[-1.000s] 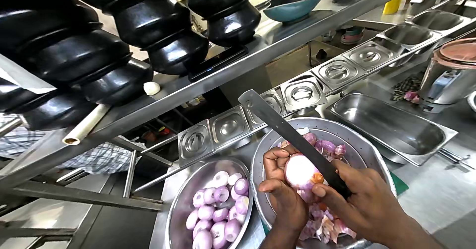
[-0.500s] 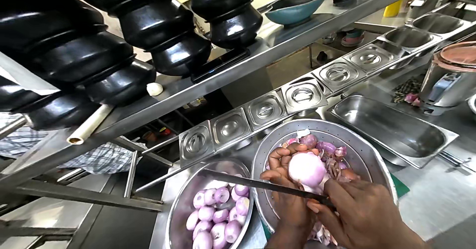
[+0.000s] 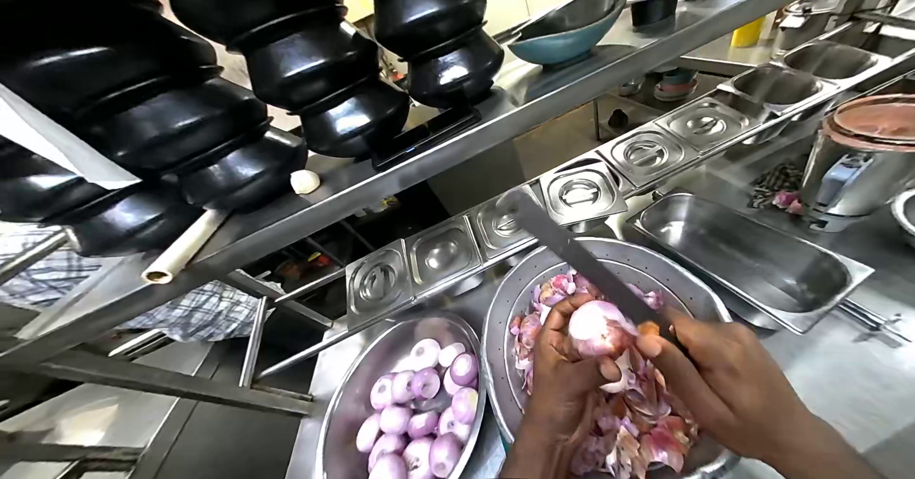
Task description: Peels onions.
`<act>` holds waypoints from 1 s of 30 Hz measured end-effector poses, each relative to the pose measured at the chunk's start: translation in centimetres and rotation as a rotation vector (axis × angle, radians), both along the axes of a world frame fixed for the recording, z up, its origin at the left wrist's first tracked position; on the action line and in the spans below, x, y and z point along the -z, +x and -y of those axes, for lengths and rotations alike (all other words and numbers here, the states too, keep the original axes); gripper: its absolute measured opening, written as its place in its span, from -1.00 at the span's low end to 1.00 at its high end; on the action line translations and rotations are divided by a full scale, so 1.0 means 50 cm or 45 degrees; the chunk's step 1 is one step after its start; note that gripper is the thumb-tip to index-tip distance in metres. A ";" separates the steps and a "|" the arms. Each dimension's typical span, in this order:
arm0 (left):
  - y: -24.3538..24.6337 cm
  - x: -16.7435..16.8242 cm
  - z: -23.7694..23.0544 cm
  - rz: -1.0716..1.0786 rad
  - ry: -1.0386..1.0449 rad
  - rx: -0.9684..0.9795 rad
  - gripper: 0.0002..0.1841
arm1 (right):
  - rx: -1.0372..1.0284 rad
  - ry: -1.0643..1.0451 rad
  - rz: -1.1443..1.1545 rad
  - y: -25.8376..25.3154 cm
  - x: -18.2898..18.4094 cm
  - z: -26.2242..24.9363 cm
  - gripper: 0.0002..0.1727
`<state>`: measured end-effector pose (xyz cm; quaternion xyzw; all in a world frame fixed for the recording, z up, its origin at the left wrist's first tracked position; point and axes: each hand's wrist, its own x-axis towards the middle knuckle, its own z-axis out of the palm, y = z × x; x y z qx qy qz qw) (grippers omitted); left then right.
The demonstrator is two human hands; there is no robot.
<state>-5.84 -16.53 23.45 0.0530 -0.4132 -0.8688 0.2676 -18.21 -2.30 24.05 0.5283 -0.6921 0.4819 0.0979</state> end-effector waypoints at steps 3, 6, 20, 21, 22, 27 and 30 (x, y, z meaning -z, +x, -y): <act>-0.010 0.002 -0.002 0.108 -0.006 -0.265 -0.01 | -0.089 -0.059 -0.108 0.018 0.000 -0.007 -0.34; -0.015 0.018 0.015 0.092 0.021 -0.364 0.00 | -0.106 -0.041 -0.097 0.029 -0.004 -0.016 -0.32; 0.020 0.044 0.057 -0.486 0.128 0.443 -0.32 | 0.137 0.196 0.176 0.018 -0.024 0.017 -0.15; 0.021 0.041 0.056 -0.515 0.086 0.470 -0.34 | 0.129 0.197 0.180 0.019 -0.027 0.019 -0.16; 0.023 0.038 0.055 -0.536 0.045 0.493 -0.37 | 0.122 0.204 0.184 0.020 -0.029 0.022 -0.17; 0.022 0.026 0.053 -0.534 -0.062 0.508 -0.34 | 0.047 0.172 0.170 0.030 -0.033 0.029 -0.15; 0.016 0.026 0.056 -0.500 -0.077 0.465 -0.26 | 0.020 0.120 0.130 0.037 -0.027 0.033 -0.18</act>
